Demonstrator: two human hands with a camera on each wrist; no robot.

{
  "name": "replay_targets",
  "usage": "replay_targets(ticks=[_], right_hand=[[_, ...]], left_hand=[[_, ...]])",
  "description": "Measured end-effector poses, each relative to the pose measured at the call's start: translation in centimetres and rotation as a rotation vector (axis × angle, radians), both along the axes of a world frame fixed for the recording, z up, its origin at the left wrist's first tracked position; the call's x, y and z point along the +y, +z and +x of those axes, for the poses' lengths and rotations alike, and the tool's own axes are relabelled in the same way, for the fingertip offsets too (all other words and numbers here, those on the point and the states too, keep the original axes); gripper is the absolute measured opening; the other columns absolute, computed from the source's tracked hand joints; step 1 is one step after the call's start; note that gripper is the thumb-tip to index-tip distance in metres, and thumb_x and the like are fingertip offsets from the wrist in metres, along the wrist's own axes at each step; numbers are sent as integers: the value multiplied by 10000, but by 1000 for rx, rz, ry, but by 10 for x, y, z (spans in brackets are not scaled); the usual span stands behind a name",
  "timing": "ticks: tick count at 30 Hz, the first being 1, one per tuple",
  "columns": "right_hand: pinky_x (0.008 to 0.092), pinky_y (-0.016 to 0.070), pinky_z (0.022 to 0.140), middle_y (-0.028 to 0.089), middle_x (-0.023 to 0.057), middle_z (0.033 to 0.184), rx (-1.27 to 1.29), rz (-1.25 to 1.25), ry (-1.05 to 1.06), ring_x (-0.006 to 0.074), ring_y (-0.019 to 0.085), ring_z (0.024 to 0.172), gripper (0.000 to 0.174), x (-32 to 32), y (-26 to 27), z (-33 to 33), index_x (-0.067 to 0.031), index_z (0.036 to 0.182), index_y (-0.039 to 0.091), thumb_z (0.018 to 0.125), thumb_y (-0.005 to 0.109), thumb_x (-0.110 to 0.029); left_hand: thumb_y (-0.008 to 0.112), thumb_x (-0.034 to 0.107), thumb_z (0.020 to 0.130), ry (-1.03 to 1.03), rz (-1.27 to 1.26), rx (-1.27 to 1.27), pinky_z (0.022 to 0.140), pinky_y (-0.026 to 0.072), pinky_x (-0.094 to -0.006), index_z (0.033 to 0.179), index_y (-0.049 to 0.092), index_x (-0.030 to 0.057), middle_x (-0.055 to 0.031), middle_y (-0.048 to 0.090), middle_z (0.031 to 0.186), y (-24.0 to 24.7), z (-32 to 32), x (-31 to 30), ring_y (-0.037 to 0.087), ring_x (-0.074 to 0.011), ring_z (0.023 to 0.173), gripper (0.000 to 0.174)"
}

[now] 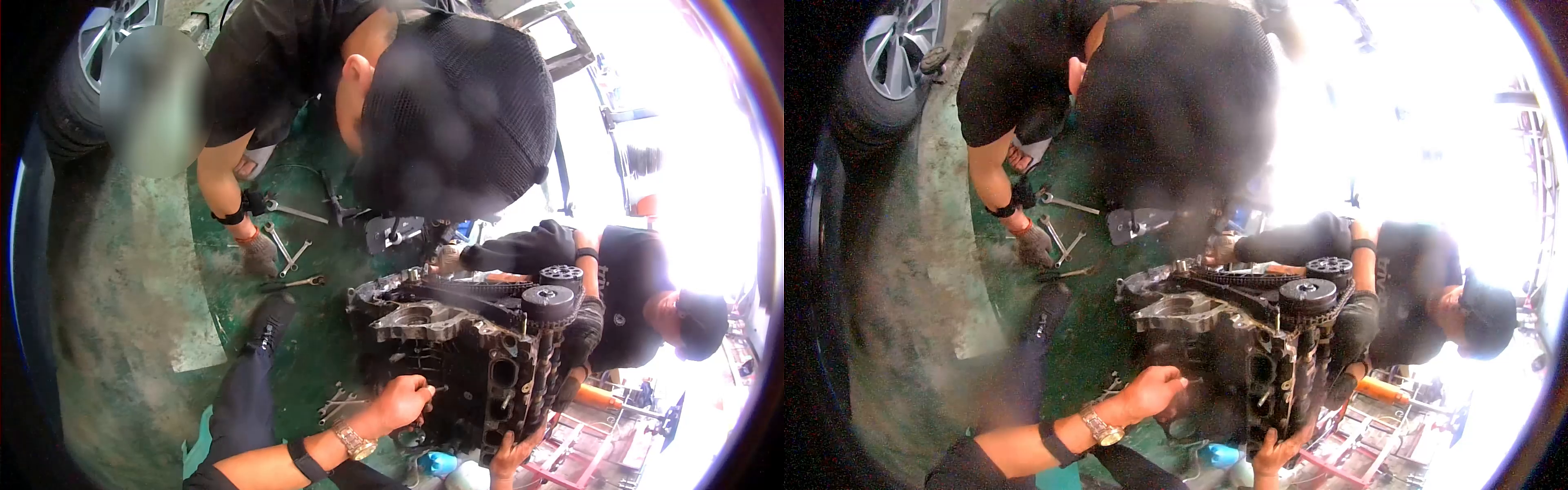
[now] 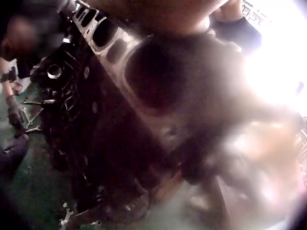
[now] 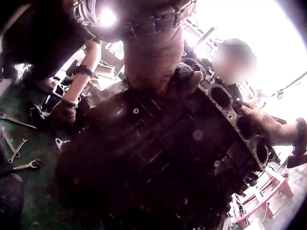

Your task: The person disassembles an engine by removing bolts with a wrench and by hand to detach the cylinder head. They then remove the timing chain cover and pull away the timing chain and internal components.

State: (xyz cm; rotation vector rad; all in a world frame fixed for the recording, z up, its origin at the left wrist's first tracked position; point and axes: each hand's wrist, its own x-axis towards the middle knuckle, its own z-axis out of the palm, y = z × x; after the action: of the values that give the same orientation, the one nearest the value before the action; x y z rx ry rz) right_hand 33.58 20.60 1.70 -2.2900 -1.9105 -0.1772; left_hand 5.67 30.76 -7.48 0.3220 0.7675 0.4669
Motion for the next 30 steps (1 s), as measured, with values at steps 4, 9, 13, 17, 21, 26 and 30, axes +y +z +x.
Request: replay_targets(ticks=[4,9,13,17,21,26,30], right_hand=[[468,170,1073,293,278,1376,-21,32,-50,411,277,1273,865,-11,-9,14,88,1350,242,837,482,-565],[477,171,1069,288,276,1376,35,47,7,409,275,1272,872,3,-2,-4,82,1357,230,837,483,-570],[483,177,1064,293,266,1377,31,41,-8,405,279,1273,863,3,-2,-6,72,1364,221,840,486,-561],[475,166,1074,302,243,1380,43,51,-45,380,274,1283,836,-11,-5,13,57,1366,236,840,500,-536],[469,281,1013,387,315,1275,-32,67,46,433,360,1195,706,-4,11,-12,118,1280,341,839,581,-378],[460,181,1068,249,294,1369,343,-168,-263,413,255,1268,823,-3,30,-18,97,1359,153,791,607,-288],[440,210,1060,303,248,1351,564,-210,-231,376,292,1259,691,35,66,-23,50,1342,272,792,599,-210]], left_hand=[[493,179,906,33,4,18,414,434,-276,776,539,-7,-49,577,652,-4,1,1,545,-113,485,232],[496,182,913,7,-15,27,435,436,-270,788,543,-11,-45,564,652,3,-5,9,539,-114,497,234],[495,180,914,21,-13,50,432,433,-258,791,545,-9,-39,565,651,-1,0,7,537,-106,507,230],[496,191,903,13,-59,69,415,435,-266,787,550,0,-42,604,669,-3,2,7,555,-103,483,230],[502,193,913,-37,-21,123,427,424,-255,798,539,-3,-42,565,675,-10,12,6,518,-100,499,231],[505,207,910,-209,21,175,453,435,-277,803,536,-13,-49,562,677,-33,43,2,517,-110,516,247],[512,242,902,-371,211,220,565,465,-336,831,529,-43,-73,558,673,-51,65,0,535,-164,601,294]])
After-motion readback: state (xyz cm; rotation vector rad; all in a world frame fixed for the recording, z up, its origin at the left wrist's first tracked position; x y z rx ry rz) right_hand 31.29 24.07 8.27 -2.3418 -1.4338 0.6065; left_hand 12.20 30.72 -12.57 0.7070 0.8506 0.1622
